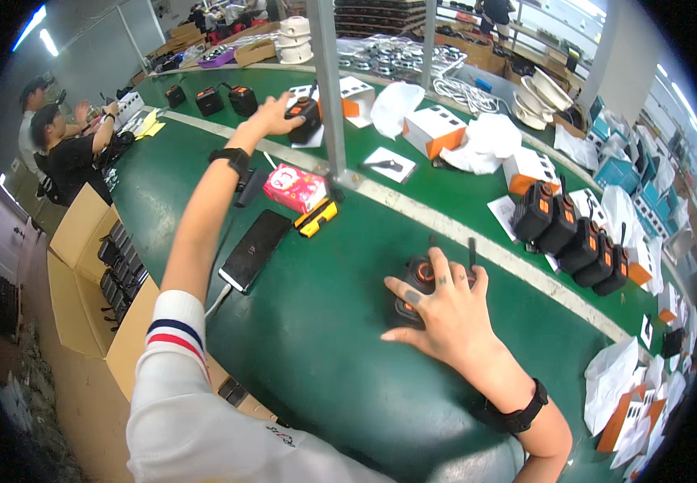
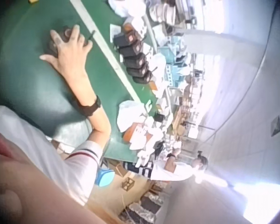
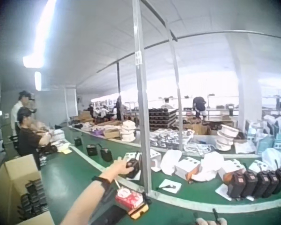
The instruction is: Testing the functionality and indicator lights of several walkie-talkies on an assembly line.
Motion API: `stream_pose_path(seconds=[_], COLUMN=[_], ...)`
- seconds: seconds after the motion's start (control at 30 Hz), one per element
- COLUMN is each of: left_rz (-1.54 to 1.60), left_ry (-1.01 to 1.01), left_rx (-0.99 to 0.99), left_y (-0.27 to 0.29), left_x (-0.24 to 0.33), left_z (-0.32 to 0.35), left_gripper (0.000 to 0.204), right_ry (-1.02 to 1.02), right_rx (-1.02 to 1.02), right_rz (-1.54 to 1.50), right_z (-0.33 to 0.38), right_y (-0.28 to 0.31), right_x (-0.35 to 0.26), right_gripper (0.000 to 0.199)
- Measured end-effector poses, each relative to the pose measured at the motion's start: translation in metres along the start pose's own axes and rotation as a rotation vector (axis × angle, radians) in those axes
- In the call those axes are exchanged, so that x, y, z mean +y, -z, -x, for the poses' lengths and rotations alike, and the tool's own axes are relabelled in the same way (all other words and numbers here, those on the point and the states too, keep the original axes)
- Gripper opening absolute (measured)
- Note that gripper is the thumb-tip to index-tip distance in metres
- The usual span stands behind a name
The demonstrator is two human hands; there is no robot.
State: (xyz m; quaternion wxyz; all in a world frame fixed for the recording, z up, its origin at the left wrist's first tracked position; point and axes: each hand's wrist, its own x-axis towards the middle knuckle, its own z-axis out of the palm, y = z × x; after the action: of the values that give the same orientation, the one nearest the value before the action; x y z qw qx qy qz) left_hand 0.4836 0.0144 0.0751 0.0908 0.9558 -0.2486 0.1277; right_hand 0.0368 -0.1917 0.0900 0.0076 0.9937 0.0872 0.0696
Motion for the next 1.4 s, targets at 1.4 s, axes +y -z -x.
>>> stream_pose_path(seconds=[1.4], left_rz=[0.598], left_ry=[-0.513], left_rx=[0.299], left_y=[0.055], left_x=[0.205], left_z=[0.453], left_gripper=[0.052], right_ry=[-0.345], right_rx=[0.224], right_rz=[-0.012], right_z=[0.189], right_y=[0.012], right_x=[-0.12], right_gripper=[0.054])
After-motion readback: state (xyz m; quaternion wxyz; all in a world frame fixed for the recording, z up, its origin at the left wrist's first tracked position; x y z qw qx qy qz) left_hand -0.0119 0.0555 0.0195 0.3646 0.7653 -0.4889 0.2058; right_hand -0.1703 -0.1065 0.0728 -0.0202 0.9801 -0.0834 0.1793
